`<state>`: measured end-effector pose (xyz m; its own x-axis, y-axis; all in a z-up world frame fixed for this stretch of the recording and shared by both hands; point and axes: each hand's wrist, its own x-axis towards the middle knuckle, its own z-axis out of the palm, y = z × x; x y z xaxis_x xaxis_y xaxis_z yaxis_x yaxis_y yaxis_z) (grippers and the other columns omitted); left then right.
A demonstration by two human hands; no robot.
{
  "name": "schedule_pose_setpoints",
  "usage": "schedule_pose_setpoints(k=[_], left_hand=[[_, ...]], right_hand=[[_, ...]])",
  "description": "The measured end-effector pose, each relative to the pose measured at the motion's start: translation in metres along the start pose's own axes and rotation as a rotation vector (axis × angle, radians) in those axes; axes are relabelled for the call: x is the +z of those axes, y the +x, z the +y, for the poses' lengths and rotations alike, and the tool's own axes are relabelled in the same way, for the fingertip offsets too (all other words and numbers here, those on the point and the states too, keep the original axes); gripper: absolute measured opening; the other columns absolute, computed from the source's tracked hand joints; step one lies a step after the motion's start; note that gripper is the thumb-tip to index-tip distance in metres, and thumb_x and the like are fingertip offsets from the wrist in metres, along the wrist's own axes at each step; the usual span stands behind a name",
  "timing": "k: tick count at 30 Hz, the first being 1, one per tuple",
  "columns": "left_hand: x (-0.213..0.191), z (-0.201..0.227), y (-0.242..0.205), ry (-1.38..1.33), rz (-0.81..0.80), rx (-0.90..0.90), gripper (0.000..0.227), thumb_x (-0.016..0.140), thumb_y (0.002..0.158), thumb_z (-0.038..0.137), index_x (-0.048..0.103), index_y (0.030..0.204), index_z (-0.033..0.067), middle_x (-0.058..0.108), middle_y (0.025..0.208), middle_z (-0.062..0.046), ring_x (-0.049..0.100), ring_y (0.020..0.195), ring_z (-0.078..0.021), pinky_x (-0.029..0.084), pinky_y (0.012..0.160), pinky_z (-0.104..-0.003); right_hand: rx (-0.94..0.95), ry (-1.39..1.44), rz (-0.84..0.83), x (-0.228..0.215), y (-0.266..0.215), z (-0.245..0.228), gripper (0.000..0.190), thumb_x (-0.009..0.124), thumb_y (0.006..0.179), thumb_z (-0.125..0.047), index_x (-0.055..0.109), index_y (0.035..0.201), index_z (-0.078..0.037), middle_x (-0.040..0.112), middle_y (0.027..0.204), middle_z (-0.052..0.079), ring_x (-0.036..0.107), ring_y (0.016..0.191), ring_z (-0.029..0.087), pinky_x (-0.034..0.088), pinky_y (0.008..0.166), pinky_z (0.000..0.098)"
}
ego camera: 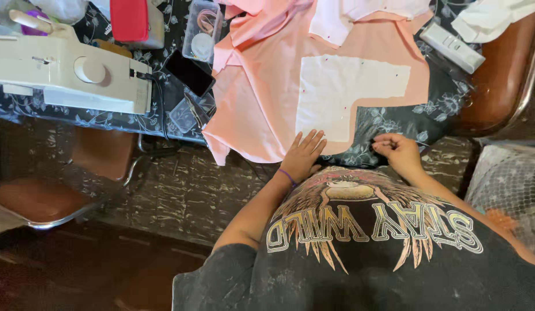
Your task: The person pins a white pattern piece onto a peach-colored fabric and then uses scissors to cut the fabric along the pattern's edges. The person adjusts the fabric and pattern during the process to ensure accurate cutting.
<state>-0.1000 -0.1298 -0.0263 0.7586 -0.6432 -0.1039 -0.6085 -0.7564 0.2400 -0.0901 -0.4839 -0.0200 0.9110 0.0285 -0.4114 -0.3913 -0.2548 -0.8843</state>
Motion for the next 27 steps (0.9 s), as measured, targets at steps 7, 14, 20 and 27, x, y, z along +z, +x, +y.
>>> schedule_pose_setpoints(k=[7,14,20,27], left_hand=[[-0.039,0.045,0.004,-0.021,-0.162,-0.213,0.101,0.081,0.087,0.040,0.031,0.171,0.0158,0.019,0.183,-0.008,0.012,0.169,-0.0300,0.007,0.137,-0.060],[-0.030,0.095,0.008,0.012,-0.018,-0.269,0.101,0.077,0.078,0.027,0.036,0.169,0.0142,0.019,0.182,-0.011,0.017,0.168,-0.0343,0.015,0.135,-0.063],[0.004,0.126,0.003,0.080,0.088,-0.273,0.105,0.071,0.071,0.021,0.035,0.169,0.0141,0.024,0.179,-0.013,0.024,0.166,-0.0354,0.020,0.132,-0.063],[0.011,0.133,0.005,0.121,0.092,-0.318,0.111,0.072,0.068,0.021,0.033,0.171,0.0132,0.024,0.180,-0.013,0.022,0.166,-0.0371,0.018,0.132,-0.066]], right_hand=[[-0.046,-0.027,-0.003,-0.080,-0.006,0.020,0.032,0.087,0.090,-0.007,0.081,0.121,-0.011,0.080,0.096,0.005,0.070,0.088,0.008,0.057,0.081,0.0252],[0.001,0.010,-0.073,-0.137,-0.024,0.045,0.036,0.080,0.094,-0.003,0.078,0.129,-0.008,0.080,0.105,0.010,0.071,0.095,0.011,0.056,0.089,0.0284],[0.038,0.018,-0.120,-0.160,-0.028,0.075,0.036,0.080,0.094,-0.002,0.078,0.129,-0.007,0.080,0.104,0.011,0.070,0.091,0.011,0.057,0.087,0.0289],[0.049,0.031,-0.176,-0.173,-0.019,0.085,0.037,0.078,0.094,0.000,0.077,0.131,-0.004,0.080,0.106,0.013,0.070,0.094,0.013,0.056,0.088,0.0304]])
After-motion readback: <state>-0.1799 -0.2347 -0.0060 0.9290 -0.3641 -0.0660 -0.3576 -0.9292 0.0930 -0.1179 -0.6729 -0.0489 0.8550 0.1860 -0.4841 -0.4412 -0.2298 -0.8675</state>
